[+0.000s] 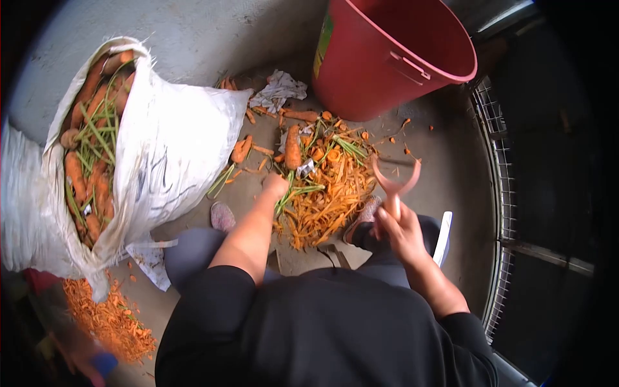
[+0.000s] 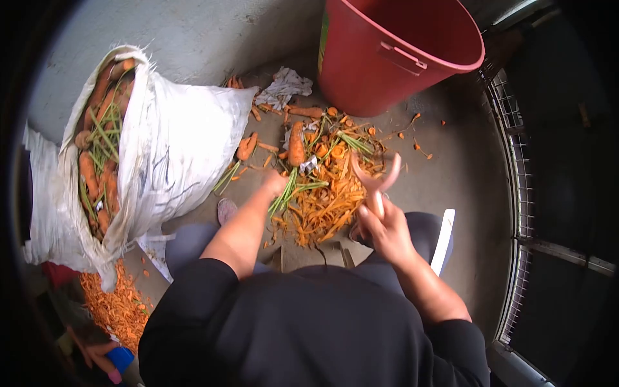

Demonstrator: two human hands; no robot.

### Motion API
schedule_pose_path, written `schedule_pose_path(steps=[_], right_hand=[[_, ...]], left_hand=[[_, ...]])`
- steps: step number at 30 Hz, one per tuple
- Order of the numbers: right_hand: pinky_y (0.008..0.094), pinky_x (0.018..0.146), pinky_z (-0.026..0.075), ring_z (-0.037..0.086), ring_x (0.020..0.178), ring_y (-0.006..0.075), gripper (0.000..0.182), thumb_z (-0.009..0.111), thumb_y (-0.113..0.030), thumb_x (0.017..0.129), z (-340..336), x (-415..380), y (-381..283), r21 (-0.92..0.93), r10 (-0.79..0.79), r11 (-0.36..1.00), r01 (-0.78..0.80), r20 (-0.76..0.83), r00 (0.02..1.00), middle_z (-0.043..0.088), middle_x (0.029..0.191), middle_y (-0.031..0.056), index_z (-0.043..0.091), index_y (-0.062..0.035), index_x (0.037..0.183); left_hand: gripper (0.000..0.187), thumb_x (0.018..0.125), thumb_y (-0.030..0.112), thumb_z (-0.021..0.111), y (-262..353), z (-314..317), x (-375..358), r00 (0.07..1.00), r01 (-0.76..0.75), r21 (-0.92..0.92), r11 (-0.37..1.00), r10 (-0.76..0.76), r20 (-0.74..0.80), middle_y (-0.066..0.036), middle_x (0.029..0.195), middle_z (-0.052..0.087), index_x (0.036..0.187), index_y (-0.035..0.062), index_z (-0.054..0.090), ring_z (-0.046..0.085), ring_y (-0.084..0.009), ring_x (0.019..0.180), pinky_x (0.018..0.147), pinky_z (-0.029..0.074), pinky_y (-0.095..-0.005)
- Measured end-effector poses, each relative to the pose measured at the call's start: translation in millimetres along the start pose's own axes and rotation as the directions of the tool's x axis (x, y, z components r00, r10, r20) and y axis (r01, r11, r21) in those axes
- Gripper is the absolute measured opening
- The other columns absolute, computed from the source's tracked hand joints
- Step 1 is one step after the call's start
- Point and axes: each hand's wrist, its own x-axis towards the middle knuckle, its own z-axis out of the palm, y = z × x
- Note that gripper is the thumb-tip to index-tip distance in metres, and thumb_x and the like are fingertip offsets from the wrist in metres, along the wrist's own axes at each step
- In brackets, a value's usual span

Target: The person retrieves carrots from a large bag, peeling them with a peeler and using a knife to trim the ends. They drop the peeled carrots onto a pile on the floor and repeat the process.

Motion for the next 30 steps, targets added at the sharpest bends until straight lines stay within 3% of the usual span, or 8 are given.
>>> schedule_pose_path(steps=[2,6,9,13,16,21,26,30], right_hand=[[0.0232,0.052,0.042,0.048,0.053,0.0111,0.017,0.047,-0.016,0.091,-16,-7,-6,-0.029,0.011,0.999,-0.013,-0.051,0.999,0.05,0.063,0.0046,0.047,0.0005,0.087],[0.0229,0.055,0.044,0.049,0.053,0.0102,0.014,0.05,-0.014,0.09,-42,-10,4,0.046,0.037,0.999,-0.028,-0.2,0.979,0.051,0.065,0.0041,0.048,-0.0002,0.088],[0.0232,0.055,0.044,0.049,0.054,0.0099,0.016,0.051,-0.017,0.089,-47,-4,14,0.048,0.093,0.995,-0.085,-0.208,0.974,0.05,0.064,0.0034,0.048,-0.0005,0.088],[0.023,0.055,0.043,0.048,0.054,0.0091,0.018,0.051,-0.019,0.09,-42,16,16,0.024,0.224,0.975,-0.222,-0.134,0.965,0.05,0.064,0.002,0.048,-0.0007,0.087],[0.0251,0.055,0.045,0.047,0.052,0.0104,0.023,0.052,-0.024,0.089,-39,34,22,-0.015,0.204,0.979,-0.205,-0.042,0.978,0.049,0.061,0.0031,0.049,-0.0008,0.09],[0.0251,0.055,0.045,0.048,0.053,0.0101,0.021,0.053,-0.023,0.089,-29,76,38,0.07,0.359,0.932,-0.355,-0.079,0.93,0.05,0.064,0.0026,0.048,-0.0025,0.088],[0.0322,0.064,0.048,0.056,0.07,0.0168,0.028,0.059,-0.032,0.085,-14,128,75,0.37,0.544,0.816,-0.445,-0.232,0.806,0.057,0.076,0.0054,0.049,-0.0059,0.083],[0.038,0.079,0.044,0.056,0.085,0.0205,0.028,0.061,-0.035,0.083,-2,139,85,0.714,0.372,0.659,-0.237,-0.035,0.928,0.058,0.08,0.0047,0.05,-0.0085,0.083]], left_hand=[[0.063,0.082,0.021,0.055,27,0,-21,0.984,0.173,-0.224,0.959,-0.16,0.071,-0.022,0.124,0.047,0.134,0.0005,0.027,0.054,-0.0318,0.104,0.085,0.045,-0.0387],[0.072,0.087,0.02,0.05,2,45,41,0.986,0.125,0.399,0.908,-0.159,0.052,-0.018,0.133,0.037,0.14,0.0066,0.003,0.05,-0.0299,0.108,0.083,0.047,-0.0383],[0.078,0.087,0.029,0.053,46,2,-4,0.897,0.268,0.137,0.954,-0.299,0.325,-0.018,0.134,0.035,0.14,0.006,0.001,0.048,-0.0283,0.112,0.089,0.045,-0.0377],[0.081,0.086,0.037,0.053,36,25,20,0.89,0.334,-0.015,0.942,-0.31,0.334,-0.014,0.145,0.014,0.14,0.0073,0.0,0.025,-0.0296,0.13,0.104,0.03,-0.0388],[0.078,0.087,0.034,0.053,46,26,20,0.899,0.227,0.061,0.972,-0.233,0.371,-0.014,0.146,0.01,0.14,0.0061,0.003,0.02,-0.03,0.132,0.105,0.029,-0.0391],[0.025,0.087,0.021,0.055,46,-5,30,0.949,0.034,-0.36,0.932,0.083,0.304,-0.011,0.094,0.062,0.103,0.0017,0.059,0.056,-0.0215,0.08,0.073,0.043,-0.0365],[0.031,0.087,0.009,0.053,87,-65,-55,0.842,-0.224,-0.488,0.843,0.42,0.338,-0.004,0.106,0.06,0.117,0.0025,0.052,0.053,-0.0116,0.095,0.086,0.039,-0.0258],[0.037,0.086,0.004,0.053,100,-92,-139,0.658,-0.389,-0.609,0.691,0.671,0.342,-0.002,0.113,0.056,0.122,0.0002,0.048,0.05,-0.0098,0.102,0.09,0.036,-0.0251]])
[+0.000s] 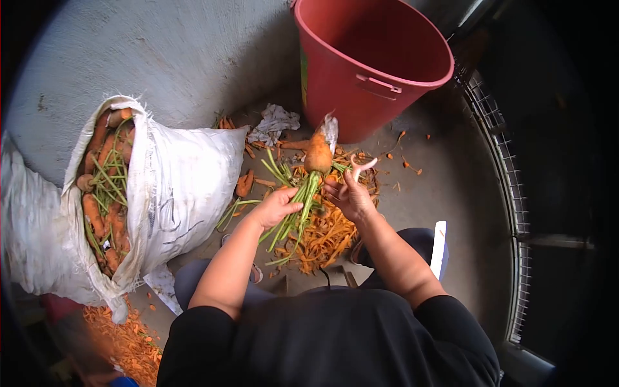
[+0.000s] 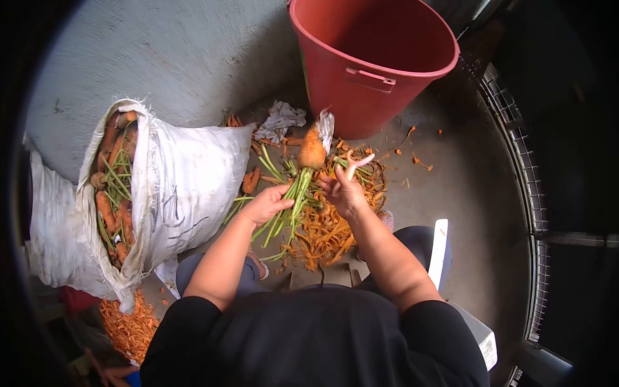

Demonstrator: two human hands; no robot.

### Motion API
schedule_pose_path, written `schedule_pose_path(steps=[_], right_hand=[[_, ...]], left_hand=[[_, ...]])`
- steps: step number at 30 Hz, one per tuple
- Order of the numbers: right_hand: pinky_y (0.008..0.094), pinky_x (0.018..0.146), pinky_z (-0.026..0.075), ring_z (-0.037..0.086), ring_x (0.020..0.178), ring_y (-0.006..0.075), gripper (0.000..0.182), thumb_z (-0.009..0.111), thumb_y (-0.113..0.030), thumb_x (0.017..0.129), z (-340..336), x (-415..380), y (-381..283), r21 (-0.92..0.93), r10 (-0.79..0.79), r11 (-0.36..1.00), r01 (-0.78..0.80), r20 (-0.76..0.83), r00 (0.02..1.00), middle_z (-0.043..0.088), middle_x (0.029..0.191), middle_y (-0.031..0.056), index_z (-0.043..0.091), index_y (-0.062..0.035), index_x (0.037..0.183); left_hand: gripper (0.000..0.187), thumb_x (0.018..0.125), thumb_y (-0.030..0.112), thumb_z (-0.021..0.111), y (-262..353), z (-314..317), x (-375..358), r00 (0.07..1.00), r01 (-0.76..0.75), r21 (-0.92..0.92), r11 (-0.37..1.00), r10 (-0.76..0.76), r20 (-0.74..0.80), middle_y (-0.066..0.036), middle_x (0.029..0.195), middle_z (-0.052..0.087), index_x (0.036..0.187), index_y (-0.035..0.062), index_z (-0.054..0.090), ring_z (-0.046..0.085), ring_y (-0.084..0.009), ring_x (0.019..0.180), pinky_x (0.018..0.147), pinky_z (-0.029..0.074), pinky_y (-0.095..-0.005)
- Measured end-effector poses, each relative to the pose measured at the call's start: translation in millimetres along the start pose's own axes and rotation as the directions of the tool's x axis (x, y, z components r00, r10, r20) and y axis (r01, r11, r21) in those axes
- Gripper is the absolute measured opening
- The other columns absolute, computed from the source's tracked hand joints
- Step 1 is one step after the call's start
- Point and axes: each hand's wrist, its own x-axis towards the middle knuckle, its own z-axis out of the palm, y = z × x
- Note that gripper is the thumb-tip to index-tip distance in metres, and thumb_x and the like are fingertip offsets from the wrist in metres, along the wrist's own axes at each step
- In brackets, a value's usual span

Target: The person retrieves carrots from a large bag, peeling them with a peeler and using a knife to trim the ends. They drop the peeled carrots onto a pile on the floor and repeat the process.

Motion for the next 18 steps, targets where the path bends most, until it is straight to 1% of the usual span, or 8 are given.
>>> schedule_pose_path(steps=[2,3,5,8,9,12,14,18], right_hand=[[0.0388,0.083,0.041,0.055,0.089,0.0201,0.027,0.062,-0.033,0.082,6,-7,0,0.183,-0.051,0.983,-0.007,0.309,0.95,0.058,0.081,0.0035,0.05,-0.0093,0.082],[0.0355,0.083,0.041,0.055,0.087,0.0181,0.021,0.067,-0.025,0.079,35,-33,-9,0.157,-0.114,0.984,0.08,0.218,0.969,0.058,0.083,0.0017,0.052,-0.0102,0.084],[0.0336,0.082,0.045,0.056,0.088,0.0179,0.035,0.069,-0.009,0.074,48,-54,-13,0.106,-0.206,0.978,0.182,0.311,0.928,0.058,0.092,0.0042,0.05,-0.0067,0.103],[0.0343,0.085,0.046,0.057,0.094,0.0184,0.056,0.071,0.0,0.07,60,-77,-2,0.044,-0.332,0.936,0.349,0.435,0.837,0.059,0.103,0.0076,0.043,-0.0023,0.118],[0.0346,0.086,0.046,0.057,0.094,0.019,0.064,0.072,0.0,0.068,58,-81,5,-0.021,-0.303,0.936,0.352,0.46,0.834,0.058,0.106,0.0079,0.04,-0.0014,0.123],[0.0323,0.075,0.048,0.055,0.086,0.0124,0.035,0.072,-0.009,0.073,55,-95,10,-0.144,-0.25,0.935,0.324,0.381,0.89,0.056,0.091,0.0016,0.046,-0.008,0.096],[0.0301,0.068,0.048,0.053,0.08,0.0098,0.029,0.07,-0.015,0.077,60,-103,-3,-0.102,-0.282,0.944,0.313,0.238,0.929,0.053,0.081,-0.001,0.042,-0.0122,0.083],[0.03,0.066,0.049,0.056,0.074,0.0112,0.027,0.066,-0.012,0.08,60,-98,-23,-0.108,-0.475,0.864,0.492,0.151,0.867,0.053,0.075,-0.0003,0.039,-0.0127,0.076]], left_hand=[[0.044,0.084,0.003,0.055,17,17,-24,0.999,-0.017,0.031,0.999,0.016,0.037,-0.004,0.115,0.055,0.126,-0.0006,0.043,0.049,-0.01,0.104,0.093,0.034,-0.0255],[0.048,0.083,0.004,0.056,23,22,-35,0.998,0.008,0.063,0.998,-0.012,0.066,-0.004,0.117,0.053,0.127,-0.001,0.04,0.048,-0.0103,0.106,0.094,0.034,-0.0257],[0.059,0.081,0.006,0.06,32,38,-52,0.995,-0.055,-0.021,0.998,0.056,0.08,-0.007,0.124,0.047,0.131,-0.0028,0.032,0.044,-0.0121,0.112,0.097,0.032,-0.0275],[0.06,0.08,0.009,0.062,32,63,-52,0.981,-0.181,-0.198,0.964,0.163,-0.101,-0.007,0.126,0.044,0.13,-0.0034,0.032,0.04,-0.0138,0.115,0.098,0.03,-0.029],[0.055,0.078,0.011,0.067,30,71,-49,0.96,-0.224,-0.157,0.962,0.191,-0.202,-0.008,0.117,0.051,0.124,-0.0005,0.039,0.049,-0.0133,0.105,0.092,0.038,-0.0269],[0.05,0.077,0.01,0.068,18,76,-53,0.901,-0.222,0.009,0.975,0.208,-0.38,-0.008,0.109,0.054,0.119,-0.0003,0.042,0.055,-0.0139,0.091,0.078,0.046,-0.026],[0.048,0.078,0.009,0.066,17,73,-57,0.914,-0.222,0.049,0.974,0.225,-0.337,-0.007,0.098,0.057,0.116,-0.0008,0.04,0.056,-0.0114,0.069,0.056,0.048,-0.0236],[0.048,0.079,0.009,0.065,20,81,-60,0.9,-0.26,0.077,0.962,0.271,-0.341,-0.007,0.089,0.057,0.116,-0.0002,0.036,0.055,-0.0096,0.059,0.044,0.046,-0.0219]])
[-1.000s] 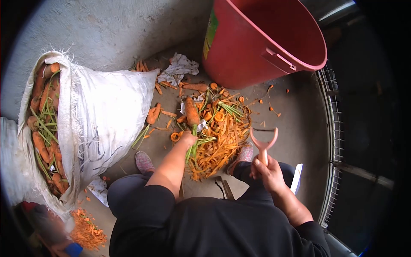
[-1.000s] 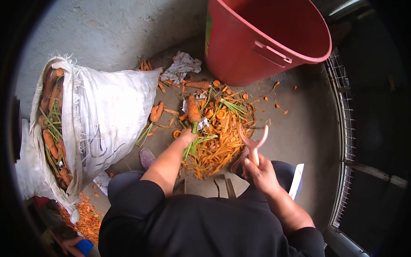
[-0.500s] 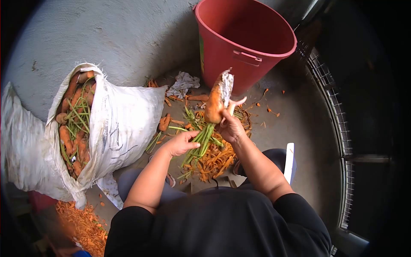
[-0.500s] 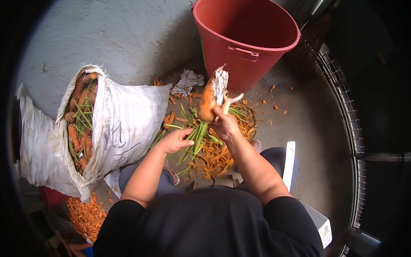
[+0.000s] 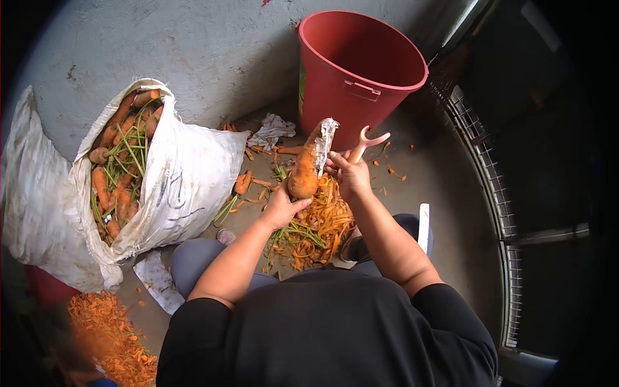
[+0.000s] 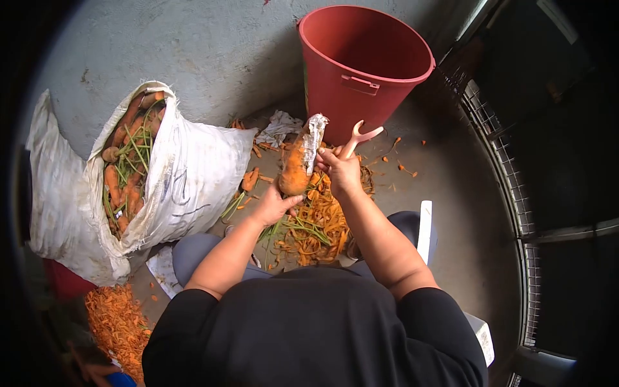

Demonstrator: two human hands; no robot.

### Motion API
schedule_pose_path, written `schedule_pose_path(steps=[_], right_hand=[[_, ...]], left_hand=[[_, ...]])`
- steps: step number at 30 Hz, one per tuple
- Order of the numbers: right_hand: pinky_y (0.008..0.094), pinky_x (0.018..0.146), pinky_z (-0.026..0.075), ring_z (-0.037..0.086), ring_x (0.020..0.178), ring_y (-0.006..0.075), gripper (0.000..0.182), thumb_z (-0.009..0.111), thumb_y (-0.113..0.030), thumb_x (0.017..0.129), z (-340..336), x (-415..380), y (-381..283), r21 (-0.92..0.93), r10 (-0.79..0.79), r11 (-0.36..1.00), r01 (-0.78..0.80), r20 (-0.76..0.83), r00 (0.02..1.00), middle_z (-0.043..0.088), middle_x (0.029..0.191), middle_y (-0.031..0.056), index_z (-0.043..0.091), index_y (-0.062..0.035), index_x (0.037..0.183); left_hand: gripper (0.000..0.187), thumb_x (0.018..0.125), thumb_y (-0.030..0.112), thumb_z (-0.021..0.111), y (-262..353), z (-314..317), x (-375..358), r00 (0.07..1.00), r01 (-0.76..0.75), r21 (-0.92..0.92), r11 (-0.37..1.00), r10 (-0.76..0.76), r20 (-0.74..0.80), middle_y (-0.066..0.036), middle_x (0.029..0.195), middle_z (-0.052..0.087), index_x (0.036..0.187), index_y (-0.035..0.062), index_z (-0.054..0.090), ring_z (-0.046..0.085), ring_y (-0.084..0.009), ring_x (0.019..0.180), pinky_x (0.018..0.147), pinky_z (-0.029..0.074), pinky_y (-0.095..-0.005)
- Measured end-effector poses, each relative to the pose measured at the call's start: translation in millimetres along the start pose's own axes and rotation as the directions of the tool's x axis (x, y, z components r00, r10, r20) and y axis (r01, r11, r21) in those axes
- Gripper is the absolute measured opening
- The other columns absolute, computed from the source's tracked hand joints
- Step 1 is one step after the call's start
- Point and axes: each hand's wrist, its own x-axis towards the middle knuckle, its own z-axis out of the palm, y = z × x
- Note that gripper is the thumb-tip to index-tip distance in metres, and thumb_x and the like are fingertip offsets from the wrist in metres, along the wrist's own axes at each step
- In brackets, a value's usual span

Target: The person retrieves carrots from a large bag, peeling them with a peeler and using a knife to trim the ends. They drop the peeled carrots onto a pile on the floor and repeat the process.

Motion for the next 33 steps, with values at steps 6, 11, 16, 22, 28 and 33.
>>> schedule_pose_path(steps=[6,11,16,22,28,33], right_hand=[[0.034,0.071,0.043,0.042,0.061,0.0103,0.019,0.062,-0.021,0.084,-5,20,12,0.079,0.126,0.987,-0.138,0.143,0.982,0.045,0.068,-0.0037,0.046,-0.011,0.084],[0.0326,0.077,0.05,0.059,0.087,0.0185,0.022,0.059,-0.003,0.081,3,11,2,0.032,0.033,0.999,-0.039,0.169,0.985,0.059,0.096,0.0078,0.049,-0.0005,0.101],[0.0289,0.068,0.053,0.061,0.077,0.017,0.024,0.062,0.006,0.075,19,-4,-24,-0.084,-0.127,0.987,0.139,0.135,0.983,0.06,0.088,0.0082,0.05,-0.0003,0.095],[0.0293,0.062,0.049,0.059,0.07,0.0178,0.02,0.067,-0.008,0.077,-4,16,-53,-0.418,-0.235,0.874,0.247,0.08,0.969,0.061,0.08,0.0086,0.055,0.0012,0.091],[0.0315,0.059,0.041,0.051,0.065,0.0168,0.032,0.065,-0.03,0.081,-51,31,-48,-0.931,-0.099,0.361,-0.059,-0.101,0.99,0.055,0.065,0.0113,0.058,0.0014,0.081],[0.0282,0.052,0.038,0.047,0.058,0.0108,0.034,0.057,-0.032,0.087,-33,-6,-61,-0.934,0.088,0.353,0.055,0.092,0.992,0.049,0.063,0.0019,0.054,0.0012,0.093]], left_hand=[[0.048,0.079,0.011,0.065,7,-8,0,0.991,0.101,0.05,0.994,-0.105,0.081,-0.007,0.084,0.057,0.115,0.0001,0.035,0.053,-0.0099,0.056,0.043,0.044,-0.0229],[0.051,0.078,0.019,0.067,7,-16,3,0.999,0.013,0.182,0.983,-0.021,0.042,-0.012,0.091,0.06,0.114,-0.0002,0.037,0.06,-0.0203,0.066,0.058,0.048,-0.0327],[0.06,0.076,0.029,0.066,-21,-33,10,0.989,-0.093,0.516,0.851,0.139,-0.051,-0.022,0.105,0.057,0.118,-0.0008,0.037,0.055,-0.0368,0.099,0.082,0.044,-0.041],[0.059,0.072,0.024,0.071,-2,-33,4,0.995,0.091,0.624,0.776,-0.048,-0.085,-0.019,0.105,0.059,0.116,-0.0018,0.041,0.056,-0.032,0.1,0.085,0.043,-0.0368],[0.058,0.072,0.03,0.07,1,-39,4,0.998,0.062,0.681,0.73,-0.065,-0.02,-0.02,0.1,0.06,0.114,-0.0026,0.046,0.058,-0.0322,0.094,0.08,0.045,-0.0384],[0.054,0.07,0.023,0.072,4,-38,5,0.99,0.117,0.673,0.73,-0.138,-0.023,-0.017,0.102,0.061,0.112,-0.0015,0.05,0.058,-0.0279,0.099,0.084,0.043,-0.0346]])
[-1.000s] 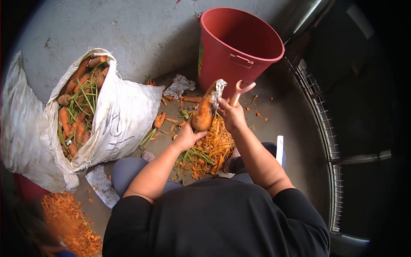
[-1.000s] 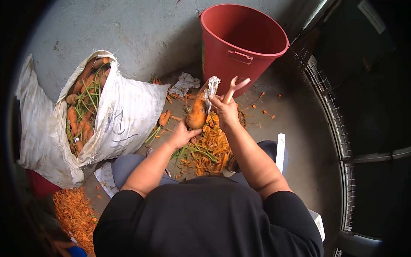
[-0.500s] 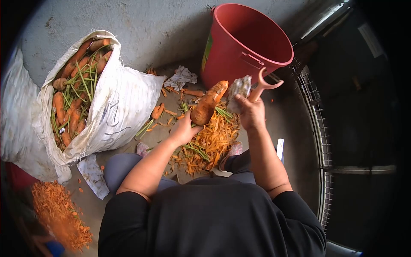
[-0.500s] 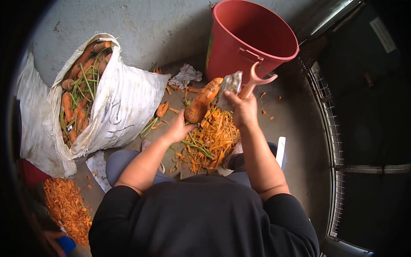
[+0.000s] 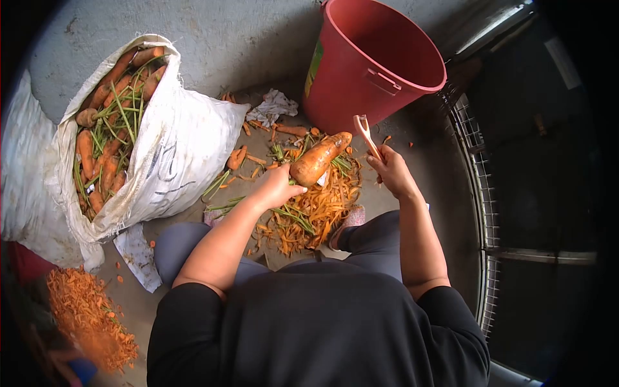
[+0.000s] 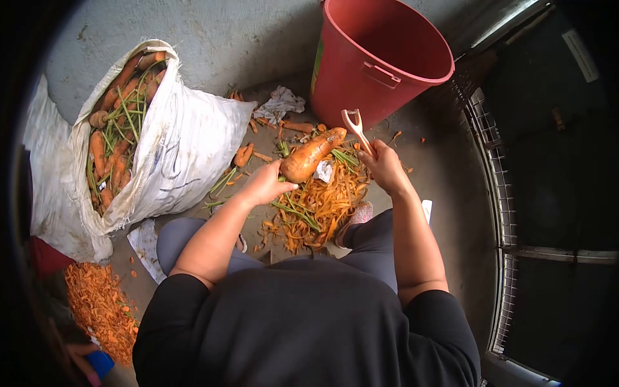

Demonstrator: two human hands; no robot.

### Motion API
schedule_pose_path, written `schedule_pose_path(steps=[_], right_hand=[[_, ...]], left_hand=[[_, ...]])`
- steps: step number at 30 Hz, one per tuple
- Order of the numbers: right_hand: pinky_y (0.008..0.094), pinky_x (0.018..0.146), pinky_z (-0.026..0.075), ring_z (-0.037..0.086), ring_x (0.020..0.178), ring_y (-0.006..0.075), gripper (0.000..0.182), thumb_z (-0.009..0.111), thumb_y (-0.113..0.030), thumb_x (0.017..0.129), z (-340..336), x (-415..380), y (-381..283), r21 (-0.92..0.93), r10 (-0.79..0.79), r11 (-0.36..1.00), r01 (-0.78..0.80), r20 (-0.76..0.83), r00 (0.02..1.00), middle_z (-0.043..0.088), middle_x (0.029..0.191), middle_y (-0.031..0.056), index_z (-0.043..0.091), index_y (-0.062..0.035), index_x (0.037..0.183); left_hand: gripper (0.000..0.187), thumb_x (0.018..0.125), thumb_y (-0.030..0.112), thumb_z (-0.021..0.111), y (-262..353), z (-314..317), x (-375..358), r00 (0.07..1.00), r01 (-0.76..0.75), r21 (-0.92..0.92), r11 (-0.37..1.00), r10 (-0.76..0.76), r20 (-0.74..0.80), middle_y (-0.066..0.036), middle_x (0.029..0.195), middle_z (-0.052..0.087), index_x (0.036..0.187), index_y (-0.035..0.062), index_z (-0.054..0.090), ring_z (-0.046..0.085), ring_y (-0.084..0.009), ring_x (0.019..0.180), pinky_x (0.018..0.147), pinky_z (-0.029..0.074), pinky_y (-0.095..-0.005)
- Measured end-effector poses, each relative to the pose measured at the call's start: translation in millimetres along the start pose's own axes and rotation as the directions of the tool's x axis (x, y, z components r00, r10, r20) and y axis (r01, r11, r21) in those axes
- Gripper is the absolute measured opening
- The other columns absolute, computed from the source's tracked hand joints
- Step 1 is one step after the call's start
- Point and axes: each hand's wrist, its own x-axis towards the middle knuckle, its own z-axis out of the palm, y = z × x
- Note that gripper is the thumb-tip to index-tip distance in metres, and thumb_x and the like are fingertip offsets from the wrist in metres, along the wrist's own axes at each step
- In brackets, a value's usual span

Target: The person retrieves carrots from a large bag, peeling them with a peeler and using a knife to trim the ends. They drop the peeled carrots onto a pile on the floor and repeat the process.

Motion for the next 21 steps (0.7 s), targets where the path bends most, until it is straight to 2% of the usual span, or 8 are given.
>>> schedule_pose_path(steps=[3,6,9,12,15,16,19,21], right_hand=[[0.0199,0.042,0.032,0.039,0.048,0.0053,0.023,0.055,-0.026,0.088,-4,-14,-14,0.175,0.133,0.973,-0.15,0.102,0.986,0.044,0.062,-0.0028,0.055,-0.0026,0.093],[0.0196,0.04,0.03,0.036,0.044,0.0042,0.019,0.058,-0.018,0.086,-1,-12,-3,0.085,0.049,0.995,-0.053,0.045,0.998,0.044,0.061,-0.0033,0.055,-0.0019,0.094],[0.02,0.039,0.032,0.039,0.046,0.0039,0.016,0.06,-0.013,0.084,3,-19,-7,0.209,-0.159,0.964,0.164,-0.038,0.986,0.05,0.064,-0.0012,0.055,-0.0015,0.094],[0.0208,0.045,0.039,0.048,0.05,0.0066,0.015,0.062,-0.006,0.081,5,-15,-6,0.359,-0.079,0.924,0.131,-0.157,0.984,0.058,0.073,0.0031,0.056,-0.002,0.095],[0.0221,0.05,0.045,0.055,0.057,0.0112,0.018,0.062,-0.003,0.08,10,-17,-15,0.732,-0.024,0.676,0.083,-0.091,0.996,0.062,0.083,0.0073,0.054,-0.0025,0.096],[0.0239,0.06,0.047,0.057,0.067,0.0144,0.02,0.062,-0.001,0.079,7,-14,-18,0.818,-0.081,0.571,0.066,-0.024,0.996,0.061,0.087,0.0073,0.053,-0.0042,0.096],[0.0255,0.069,0.047,0.057,0.078,0.0137,0.021,0.062,-0.003,0.079,12,1,-14,0.932,-0.186,0.355,0.073,-0.006,0.983,0.06,0.087,0.006,0.051,-0.0058,0.097],[0.0262,0.076,0.046,0.056,0.084,0.0136,0.021,0.062,-0.006,0.081,20,7,-17,0.909,-0.183,0.389,0.149,-0.082,0.98,0.059,0.087,0.0051,0.051,-0.0066,0.099]], left_hand=[[0.052,0.071,0.022,0.072,-4,2,1,0.999,-0.036,-0.045,0.998,0.036,-0.003,-0.015,0.1,0.062,0.112,-0.0012,0.049,0.06,-0.0256,0.093,0.082,0.044,-0.0339],[0.047,0.073,0.019,0.07,-10,6,4,0.997,-0.075,-0.128,0.989,0.077,0.008,-0.011,0.092,0.063,0.111,-0.0011,0.05,0.06,-0.0196,0.076,0.07,0.047,-0.0318],[0.04,0.077,0.017,0.068,-9,4,6,0.995,-0.022,-0.282,0.959,0.049,0.088,-0.005,0.08,0.059,0.109,-0.0003,0.05,0.053,-0.0113,0.059,0.055,0.045,-0.0271],[0.034,0.079,0.016,0.065,1,-5,2,0.981,0.055,-0.415,0.908,0.027,0.19,0.0,0.07,0.054,0.107,0.0011,0.051,0.046,-0.0062,0.052,0.047,0.04,-0.0227],[0.032,0.08,0.015,0.064,2,-4,2,0.973,0.084,-0.473,0.877,0.031,0.229,0.002,0.067,0.051,0.106,0.0021,0.051,0.045,-0.0049,0.051,0.045,0.039,-0.0211],[0.031,0.08,0.015,0.064,2,-4,3,0.972,0.086,-0.484,0.871,0.033,0.232,0.002,0.066,0.051,0.106,0.0024,0.051,0.045,-0.0048,0.051,0.045,0.039,-0.0209],[0.03,0.08,0.014,0.064,9,-4,-2,0.978,0.086,-0.477,0.874,0.017,0.208,0.002,0.066,0.051,0.105,0.0027,0.051,0.044,-0.0048,0.05,0.044,0.038,-0.0211],[0.032,0.079,0.013,0.065,10,-2,-2,0.964,0.117,-0.506,0.854,0.024,0.263,0.002,0.065,0.051,0.106,0.0018,0.051,0.045,-0.0049,0.049,0.043,0.038,-0.0207]])
